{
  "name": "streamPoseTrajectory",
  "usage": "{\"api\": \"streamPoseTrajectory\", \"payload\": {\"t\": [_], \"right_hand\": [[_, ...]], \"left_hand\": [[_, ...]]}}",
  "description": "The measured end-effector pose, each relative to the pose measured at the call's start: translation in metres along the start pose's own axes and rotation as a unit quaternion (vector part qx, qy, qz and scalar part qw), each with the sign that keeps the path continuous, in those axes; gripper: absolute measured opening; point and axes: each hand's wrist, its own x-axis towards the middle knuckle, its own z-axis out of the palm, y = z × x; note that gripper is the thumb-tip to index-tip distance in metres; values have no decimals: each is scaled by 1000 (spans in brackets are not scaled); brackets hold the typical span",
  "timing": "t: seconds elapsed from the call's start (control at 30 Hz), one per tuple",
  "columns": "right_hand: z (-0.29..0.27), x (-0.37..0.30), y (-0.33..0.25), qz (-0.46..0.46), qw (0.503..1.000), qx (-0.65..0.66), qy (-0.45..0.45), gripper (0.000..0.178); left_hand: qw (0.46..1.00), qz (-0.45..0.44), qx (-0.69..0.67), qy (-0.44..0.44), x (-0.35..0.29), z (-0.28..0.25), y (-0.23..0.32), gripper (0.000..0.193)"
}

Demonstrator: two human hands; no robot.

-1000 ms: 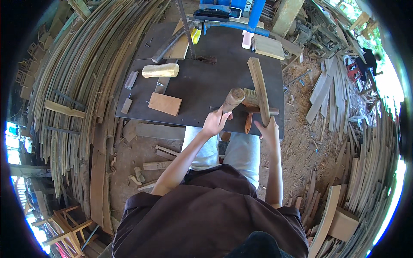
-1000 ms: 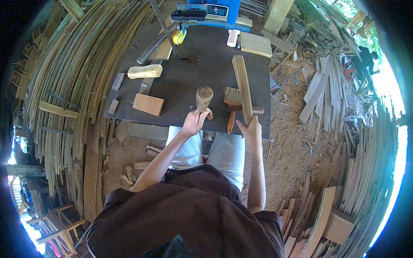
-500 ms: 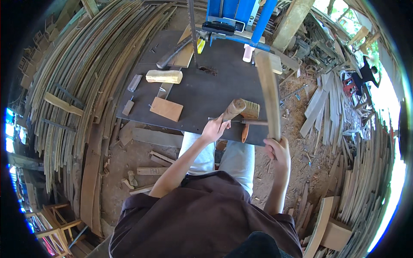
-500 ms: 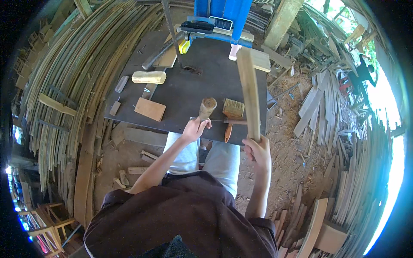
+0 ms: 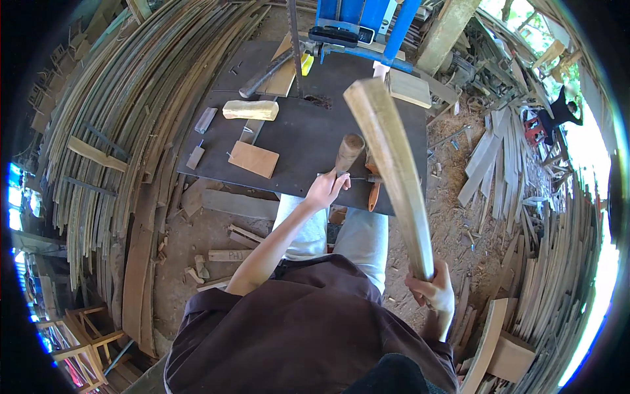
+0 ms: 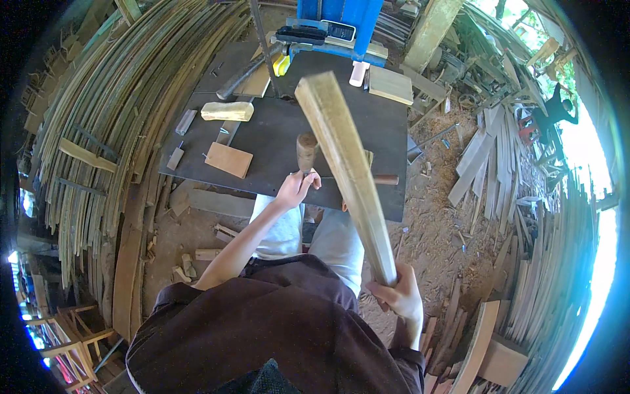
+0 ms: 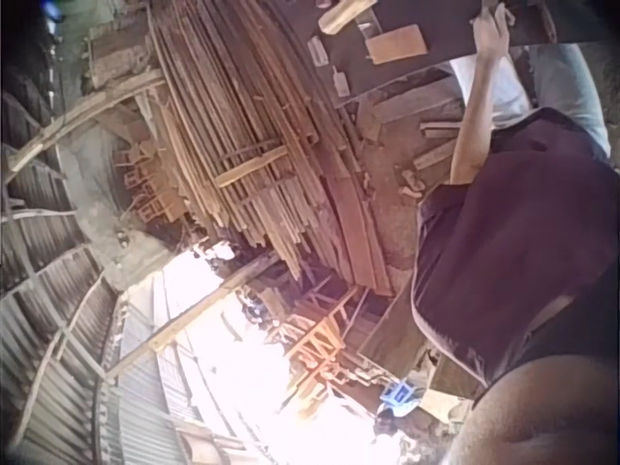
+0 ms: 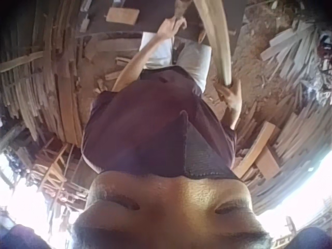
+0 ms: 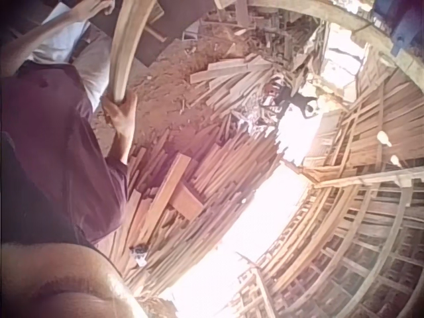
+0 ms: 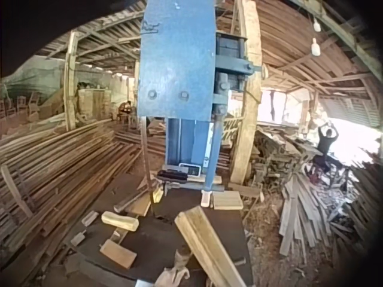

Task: The person organizes small wooden pieces and tools on a workbench. They use a brush to sweep sawdust off the table and a wooden mallet to tap a small wooden block. The person then uses a chisel to carve or shape the block while holding it steady.

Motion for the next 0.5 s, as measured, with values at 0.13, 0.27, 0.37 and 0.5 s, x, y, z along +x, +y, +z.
{"api": "streamPoseTrajectory", "payload": {"t": [0.13, 0.27, 0.37, 0.5], "right_hand": [[-6, -20, -15, -90, 992, 88, -30, 15], [-1, -24, -13, -112, 978, 163, -65, 13], [-5, -22, -12, -6, 995, 85, -47, 16], [-9, -20, -4, 64, 997, -40, -12, 22]], "left_hand": [[1000, -9, 12, -7, 2, 1, 2, 28], [1000, -2, 18, -9, 2, 3, 1, 28], [999, 2, 32, -5, 3, 1, 1, 29], [1000, -13, 15, 14, 2, 0, 13, 31]]}}
